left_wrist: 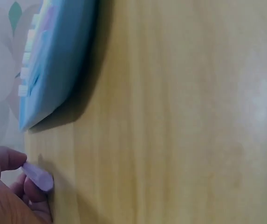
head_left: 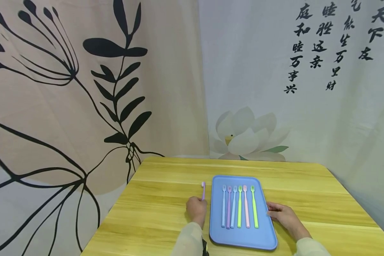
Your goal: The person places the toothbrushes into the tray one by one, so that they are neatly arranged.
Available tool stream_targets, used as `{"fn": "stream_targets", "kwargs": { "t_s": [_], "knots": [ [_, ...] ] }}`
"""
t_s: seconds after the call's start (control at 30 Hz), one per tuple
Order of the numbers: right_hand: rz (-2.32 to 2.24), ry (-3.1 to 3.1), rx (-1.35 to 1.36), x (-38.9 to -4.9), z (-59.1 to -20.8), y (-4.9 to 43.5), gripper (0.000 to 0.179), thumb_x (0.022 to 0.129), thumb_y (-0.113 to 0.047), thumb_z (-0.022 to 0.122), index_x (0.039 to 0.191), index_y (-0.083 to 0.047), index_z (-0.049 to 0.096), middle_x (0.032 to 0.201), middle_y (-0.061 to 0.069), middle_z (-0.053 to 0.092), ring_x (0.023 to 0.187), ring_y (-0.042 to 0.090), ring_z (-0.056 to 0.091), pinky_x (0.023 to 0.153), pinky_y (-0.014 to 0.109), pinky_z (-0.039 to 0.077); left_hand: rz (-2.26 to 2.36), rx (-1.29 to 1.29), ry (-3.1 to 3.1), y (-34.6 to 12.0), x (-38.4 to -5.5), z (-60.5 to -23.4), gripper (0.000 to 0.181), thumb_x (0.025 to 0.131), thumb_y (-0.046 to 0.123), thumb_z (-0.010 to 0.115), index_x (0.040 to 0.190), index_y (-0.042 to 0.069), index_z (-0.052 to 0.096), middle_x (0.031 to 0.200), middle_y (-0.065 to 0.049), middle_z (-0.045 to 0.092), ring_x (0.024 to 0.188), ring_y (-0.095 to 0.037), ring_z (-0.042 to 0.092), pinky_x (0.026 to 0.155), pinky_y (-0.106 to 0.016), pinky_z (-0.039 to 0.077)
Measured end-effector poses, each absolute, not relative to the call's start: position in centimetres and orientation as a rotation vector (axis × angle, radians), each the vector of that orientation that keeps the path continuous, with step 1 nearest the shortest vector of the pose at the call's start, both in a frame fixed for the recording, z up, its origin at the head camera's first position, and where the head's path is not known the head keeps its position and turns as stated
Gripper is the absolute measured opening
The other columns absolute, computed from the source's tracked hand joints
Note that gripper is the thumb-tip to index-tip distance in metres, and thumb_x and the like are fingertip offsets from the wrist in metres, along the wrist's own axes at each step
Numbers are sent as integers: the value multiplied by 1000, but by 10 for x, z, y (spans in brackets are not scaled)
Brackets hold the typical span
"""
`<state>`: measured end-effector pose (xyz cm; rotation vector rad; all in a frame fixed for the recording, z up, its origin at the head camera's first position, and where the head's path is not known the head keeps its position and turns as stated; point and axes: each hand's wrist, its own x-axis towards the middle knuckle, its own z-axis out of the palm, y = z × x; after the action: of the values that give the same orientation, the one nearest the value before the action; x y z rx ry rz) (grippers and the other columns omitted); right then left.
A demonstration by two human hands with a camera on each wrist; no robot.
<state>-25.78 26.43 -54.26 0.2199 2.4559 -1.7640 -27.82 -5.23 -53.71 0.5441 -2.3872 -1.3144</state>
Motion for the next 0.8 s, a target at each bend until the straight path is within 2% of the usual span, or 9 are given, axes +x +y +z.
{"fn": "stream_targets", "kwargs": {
  "t_s": [0.3, 0.53, 0.8],
  "knots": [
    [-1766, 2453, 214, -258, -543, 264, 53, 91, -4, 68, 137, 13, 48, 119, 21, 61, 103, 21, 61, 84, 35, 55, -1384, 578, -2310, -59, -280, -532, 9, 76, 7, 72, 81, 0, 73, 70, -7, 66, 62, -25, 60, 55, -41, 50],
    [-1779, 2443, 217, -258, -543, 264, 53, 91, -3, 69, 137, 13, 49, 119, 21, 62, 103, 20, 61, 83, 34, 56, -1533, 574, -2201, -52, -279, -525, 11, 75, -1, 75, 86, -1, 75, 73, -8, 69, 63, -23, 62, 55, -39, 51],
    [-1762, 2445, 214, -258, -543, 265, 53, 91, -3, 68, 137, 13, 49, 119, 21, 61, 103, 21, 61, 84, 34, 56, -1498, 495, -2052, -30, -276, -522, 8, 71, -7, 72, 78, -4, 74, 68, -8, 68, 63, -25, 63, 59, -41, 53]
  ]
}}
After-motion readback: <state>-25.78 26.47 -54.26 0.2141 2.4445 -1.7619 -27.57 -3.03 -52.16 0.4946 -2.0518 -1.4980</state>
